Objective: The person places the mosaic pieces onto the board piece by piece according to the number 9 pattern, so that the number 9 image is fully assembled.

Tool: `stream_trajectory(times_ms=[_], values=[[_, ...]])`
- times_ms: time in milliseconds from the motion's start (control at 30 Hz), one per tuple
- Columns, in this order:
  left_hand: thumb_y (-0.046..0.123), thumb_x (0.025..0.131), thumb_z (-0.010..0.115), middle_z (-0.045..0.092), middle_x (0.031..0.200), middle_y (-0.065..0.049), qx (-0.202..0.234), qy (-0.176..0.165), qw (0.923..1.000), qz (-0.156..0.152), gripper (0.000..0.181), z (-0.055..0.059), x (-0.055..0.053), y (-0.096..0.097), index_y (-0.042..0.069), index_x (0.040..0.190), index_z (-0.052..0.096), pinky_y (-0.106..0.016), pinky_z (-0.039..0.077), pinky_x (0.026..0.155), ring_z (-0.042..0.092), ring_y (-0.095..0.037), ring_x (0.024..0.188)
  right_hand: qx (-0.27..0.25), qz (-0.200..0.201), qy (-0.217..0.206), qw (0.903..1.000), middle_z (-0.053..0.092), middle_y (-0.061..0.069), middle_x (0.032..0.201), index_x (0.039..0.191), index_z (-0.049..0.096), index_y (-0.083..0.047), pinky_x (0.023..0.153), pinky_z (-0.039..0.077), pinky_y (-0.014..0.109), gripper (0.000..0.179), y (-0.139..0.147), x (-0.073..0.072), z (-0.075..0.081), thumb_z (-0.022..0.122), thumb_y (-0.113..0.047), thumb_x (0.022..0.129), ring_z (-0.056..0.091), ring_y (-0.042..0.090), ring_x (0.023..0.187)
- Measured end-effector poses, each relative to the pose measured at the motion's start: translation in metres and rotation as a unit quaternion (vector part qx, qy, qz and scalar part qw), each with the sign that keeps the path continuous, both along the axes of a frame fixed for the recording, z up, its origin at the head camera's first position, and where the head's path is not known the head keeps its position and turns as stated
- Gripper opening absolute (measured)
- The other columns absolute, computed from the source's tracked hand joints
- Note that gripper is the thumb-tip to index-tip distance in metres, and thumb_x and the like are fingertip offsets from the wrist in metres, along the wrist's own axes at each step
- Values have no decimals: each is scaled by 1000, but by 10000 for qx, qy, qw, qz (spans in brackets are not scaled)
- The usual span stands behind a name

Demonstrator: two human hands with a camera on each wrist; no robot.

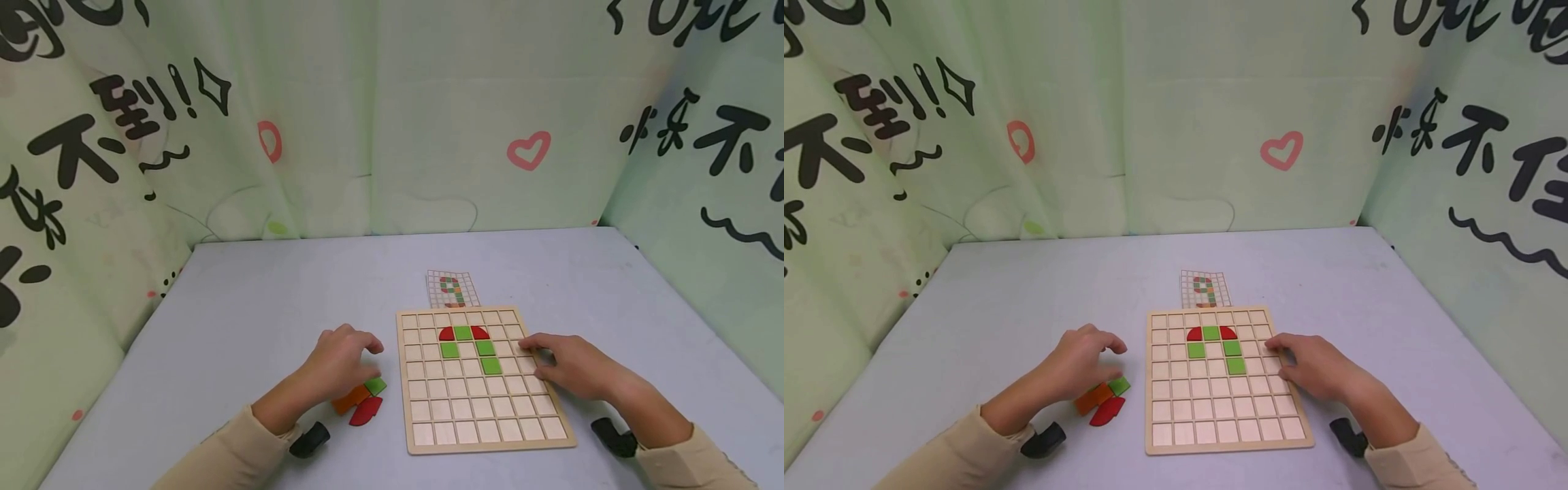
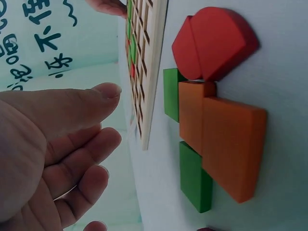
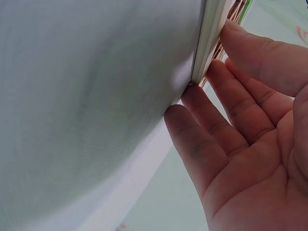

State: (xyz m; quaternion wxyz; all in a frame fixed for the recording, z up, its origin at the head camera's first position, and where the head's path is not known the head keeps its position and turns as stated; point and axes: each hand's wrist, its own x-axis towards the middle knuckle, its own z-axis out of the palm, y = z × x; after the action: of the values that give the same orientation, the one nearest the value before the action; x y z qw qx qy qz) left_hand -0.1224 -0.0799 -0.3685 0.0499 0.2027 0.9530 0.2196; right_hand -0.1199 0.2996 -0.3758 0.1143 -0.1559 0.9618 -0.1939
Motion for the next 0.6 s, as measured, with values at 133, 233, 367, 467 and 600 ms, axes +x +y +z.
stream_trajectory(times_ms=[133,233,367,467,600], values=[[19,79,82,69,95,5,-186,-119,9998,-8,28,-5,1,0,14,106,75,-45,43,89,55,-19,95,-18,17,3,10000,59,24,131,130,62,-2,95,44,60,45,1,0,0,74,-10,87,53,46,122],[21,77,84,69,94,6,-275,-163,9995,-77,30,-9,1,1,14,105,75,-44,43,87,54,-18,95,-40,25,0,10000,59,24,131,130,62,-2,95,43,60,45,1,1,0,74,-10,88,52,46,122],[22,77,84,68,91,8,-371,-149,9990,-180,29,-12,3,1,14,104,75,-42,41,85,54,-17,93,-39,15,-20,10000,59,24,131,130,62,-2,94,44,60,45,1,1,0,74,-10,87,53,46,122],[23,78,84,67,90,9,-483,-164,9985,-202,28,-14,4,1,14,103,74,-41,41,85,53,-16,91,-14,-2,-26,10000,59,25,131,130,62,-2,94,44,60,46,0,0,0,74,-10,87,53,46,122],[25,77,86,66,88,8,-607,-202,9978,-162,29,-15,5,2,14,102,73,-42,41,85,52,-15,89,12,-10,-20,10000,59,25,131,130,62,-2,95,43,60,45,0,0,1,74,-10,87,53,46,122]])
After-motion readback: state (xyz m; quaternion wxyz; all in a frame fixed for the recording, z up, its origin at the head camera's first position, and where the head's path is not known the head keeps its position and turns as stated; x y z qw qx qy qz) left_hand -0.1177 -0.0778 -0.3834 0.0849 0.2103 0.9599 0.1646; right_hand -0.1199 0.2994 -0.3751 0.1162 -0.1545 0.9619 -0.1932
